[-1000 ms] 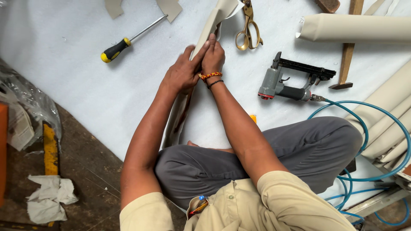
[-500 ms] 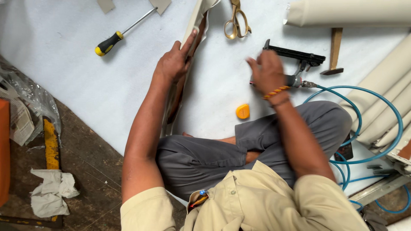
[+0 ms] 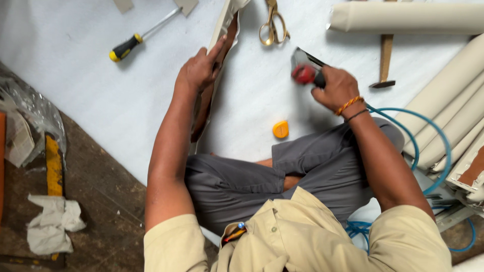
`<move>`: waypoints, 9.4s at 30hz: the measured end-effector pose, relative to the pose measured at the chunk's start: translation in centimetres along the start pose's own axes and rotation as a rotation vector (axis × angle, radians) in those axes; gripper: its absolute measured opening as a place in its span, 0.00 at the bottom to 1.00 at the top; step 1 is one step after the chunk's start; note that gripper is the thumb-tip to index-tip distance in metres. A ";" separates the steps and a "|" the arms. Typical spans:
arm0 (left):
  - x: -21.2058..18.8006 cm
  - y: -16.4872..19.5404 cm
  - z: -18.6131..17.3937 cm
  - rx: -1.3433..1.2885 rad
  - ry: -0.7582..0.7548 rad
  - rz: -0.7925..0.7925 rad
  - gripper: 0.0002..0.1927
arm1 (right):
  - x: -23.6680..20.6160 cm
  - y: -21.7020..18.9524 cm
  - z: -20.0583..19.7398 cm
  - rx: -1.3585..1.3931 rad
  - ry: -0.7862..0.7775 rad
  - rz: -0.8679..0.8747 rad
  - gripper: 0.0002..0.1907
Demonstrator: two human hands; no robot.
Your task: The person wraps a strip of beige fabric around a long foam-and-board strip, folding the fabric edges over the foam. They press and smooth the fabric along the length, then use a pneumatic nail gun to staple the fabric to the board, working along the strip.
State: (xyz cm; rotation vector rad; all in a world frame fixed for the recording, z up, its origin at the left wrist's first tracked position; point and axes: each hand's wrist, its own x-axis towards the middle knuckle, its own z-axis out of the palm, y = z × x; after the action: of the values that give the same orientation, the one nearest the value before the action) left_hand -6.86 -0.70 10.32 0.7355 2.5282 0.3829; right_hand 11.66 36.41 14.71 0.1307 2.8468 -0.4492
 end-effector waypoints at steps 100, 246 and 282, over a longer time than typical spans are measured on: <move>0.5 -1.7 7.6 -0.661 0.156 0.199 0.71 | 18.6 -21.1 14.8 1.327 0.424 0.350 0.35; -4.9 -2.2 10.1 -0.573 0.130 0.212 0.67 | 12.1 -23.0 19.2 1.333 0.470 0.360 0.30; -4.1 0.9 3.3 -0.141 0.001 -0.048 0.59 | 14.0 -23.4 17.2 1.113 0.150 0.472 0.29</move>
State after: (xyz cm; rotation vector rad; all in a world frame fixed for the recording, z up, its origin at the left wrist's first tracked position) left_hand -1.74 -1.86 9.37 0.6192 2.4852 0.5391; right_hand -0.74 9.53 1.96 1.0122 2.2001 -1.8513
